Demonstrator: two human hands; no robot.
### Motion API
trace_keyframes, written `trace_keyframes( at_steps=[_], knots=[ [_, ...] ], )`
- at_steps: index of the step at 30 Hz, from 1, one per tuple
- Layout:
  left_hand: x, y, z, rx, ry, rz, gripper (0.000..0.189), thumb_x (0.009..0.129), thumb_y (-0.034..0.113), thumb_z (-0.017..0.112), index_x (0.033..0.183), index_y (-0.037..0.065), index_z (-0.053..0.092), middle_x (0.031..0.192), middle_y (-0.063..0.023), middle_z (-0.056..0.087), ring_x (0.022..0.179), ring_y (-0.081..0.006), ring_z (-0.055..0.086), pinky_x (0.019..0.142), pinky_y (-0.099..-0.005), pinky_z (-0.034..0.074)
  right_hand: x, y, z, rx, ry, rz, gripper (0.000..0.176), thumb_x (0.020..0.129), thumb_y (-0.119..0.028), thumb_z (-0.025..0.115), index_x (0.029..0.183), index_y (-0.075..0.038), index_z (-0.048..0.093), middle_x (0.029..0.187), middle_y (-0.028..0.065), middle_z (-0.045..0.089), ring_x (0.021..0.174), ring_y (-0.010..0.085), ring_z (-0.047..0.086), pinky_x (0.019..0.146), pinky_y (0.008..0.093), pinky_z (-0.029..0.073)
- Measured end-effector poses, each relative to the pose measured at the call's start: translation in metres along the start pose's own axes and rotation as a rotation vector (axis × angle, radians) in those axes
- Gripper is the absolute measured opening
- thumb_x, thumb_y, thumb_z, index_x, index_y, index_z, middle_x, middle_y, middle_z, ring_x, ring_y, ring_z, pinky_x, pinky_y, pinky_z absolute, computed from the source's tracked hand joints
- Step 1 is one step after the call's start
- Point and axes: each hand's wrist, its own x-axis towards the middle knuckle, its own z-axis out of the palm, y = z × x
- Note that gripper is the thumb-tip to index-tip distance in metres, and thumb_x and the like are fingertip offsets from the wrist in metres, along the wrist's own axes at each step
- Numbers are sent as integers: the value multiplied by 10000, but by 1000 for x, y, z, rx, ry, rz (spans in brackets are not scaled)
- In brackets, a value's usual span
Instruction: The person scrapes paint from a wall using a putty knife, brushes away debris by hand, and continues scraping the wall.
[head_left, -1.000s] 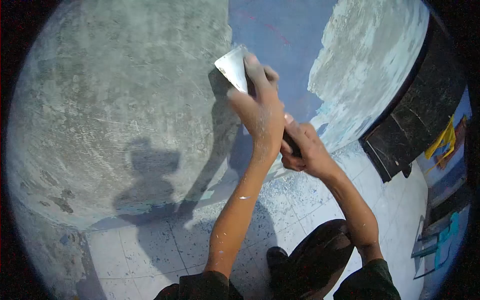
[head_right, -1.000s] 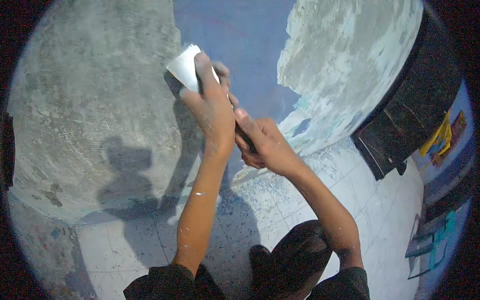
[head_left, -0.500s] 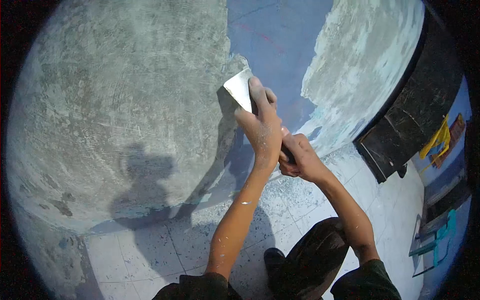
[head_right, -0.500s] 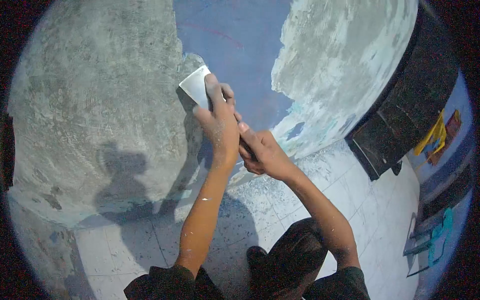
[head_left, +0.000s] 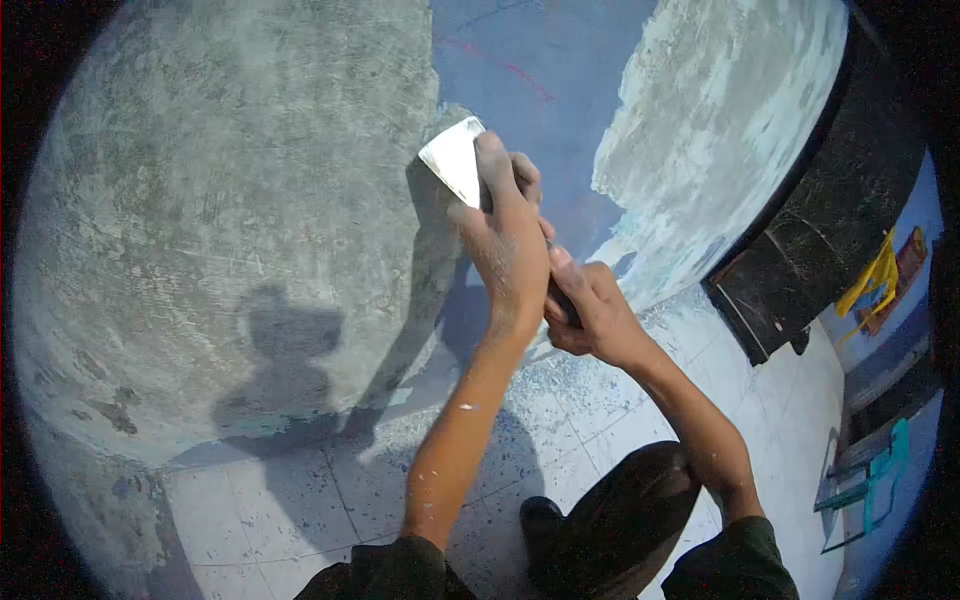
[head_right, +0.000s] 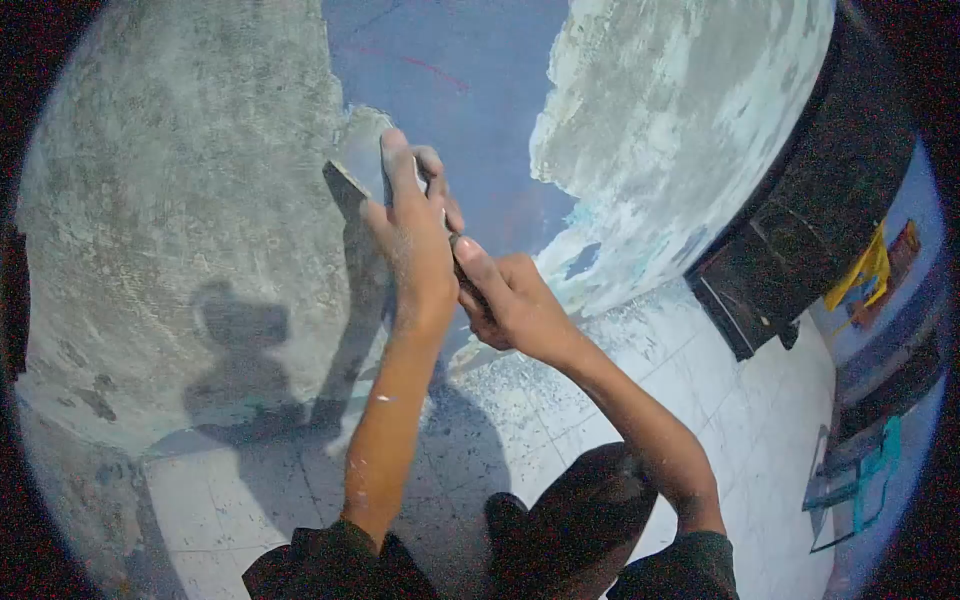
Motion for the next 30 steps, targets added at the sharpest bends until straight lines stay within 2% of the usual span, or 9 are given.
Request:
trace_keyframes(
  at_steps=[4, 7, 11, 12, 15, 19, 23, 28, 30],
  knots=[
    [3, -29, 3, -47, 39, 40, 476, 980, 453, 434, 699, 69, 448, 604, 9, 370, 501, -102, 357, 468, -263, 290, 6, 10, -16, -177, 43, -16, 645, 1010, -529, 348, 538, -95, 416, 459, -29, 366, 383, 62, 322, 372, 236, 248],
    [6, -2, 0, 52, -9, -6, 468, 991, 432, 415, 698, 68, 442, 600, 13, 357, 504, -96, 355, 472, -252, 300, 12, 6, -9, -11, -28, 2, 634, 1014, -517, 349, 548, -93, 426, 456, -28, 365, 382, 55, 321, 370, 233, 251],
    [-3, -44, -4, 42, -58, 34, 441, 996, 408, 462, 706, 75, 454, 615, 25, 389, 491, -63, 349, 434, -232, 290, 0, 38, -22, 56, 5, 36, 618, 1016, -512, 347, 568, -93, 428, 453, -29, 354, 379, 55, 320, 364, 244, 260],
    [-4, -41, -1, -11, -61, -25, 439, 986, 430, 488, 724, 78, 482, 628, 25, 433, 477, -54, 356, 408, -228, 272, -2, 34, -18, -53, 76, 3, 601, 1017, -516, 338, 588, -97, 375, 474, -36, 318, 369, 66, 273, 358, 237, 210],
    [12, -20, 0, -103, -76, 66, 421, 978, 435, 499, 750, 82, 492, 636, 28, 437, 480, -50, 355, 410, -231, 277, 11, 6, -7, -112, 85, -66, 617, 1018, -503, 353, 573, -86, 446, 458, -28, 371, 390, 62, 337, 378, 249, 285],
    [24, 18, -7, -74, -85, 111, 412, 960, 442, 525, 758, 87, 477, 626, 30, 408, 474, -57, 360, 422, -238, 294, 26, -16, 12, -95, 7, -120, 642, 1020, -505, 338, 552, -81, 454, 457, -29, 375, 393, 66, 351, 380, 245, 287],
    [3, -27, -1, -79, -68, 8, 423, 966, 434, 496, 744, 77, 456, 627, 18, 390, 509, -84, 394, 454, -240, 288, 5, 4, -7, -132, 57, -6, 639, 1017, -516, 337, 554, -89, 443, 457, -34, 366, 395, 61, 340, 375, 243, 269],
    [17, -1, -3, -94, -55, 77, 444, 978, 436, 484, 730, 72, 426, 656, 1, 402, 505, -102, 404, 459, -247, 288, 14, -7, 2, -129, 55, -16, 647, 1016, -518, 339, 538, -92, 430, 453, -37, 360, 389, 56, 333, 369, 241, 262],
    [10, -3, -3, -102, -55, 13, 462, 970, 461, 480, 723, 75, 423, 647, 6, 382, 514, -98, 395, 478, -243, 282, 13, -5, 3, -150, 80, -30, 645, 1017, -513, 344, 535, -92, 428, 456, -36, 364, 388, 55, 320, 368, 241, 258]
  ],
)
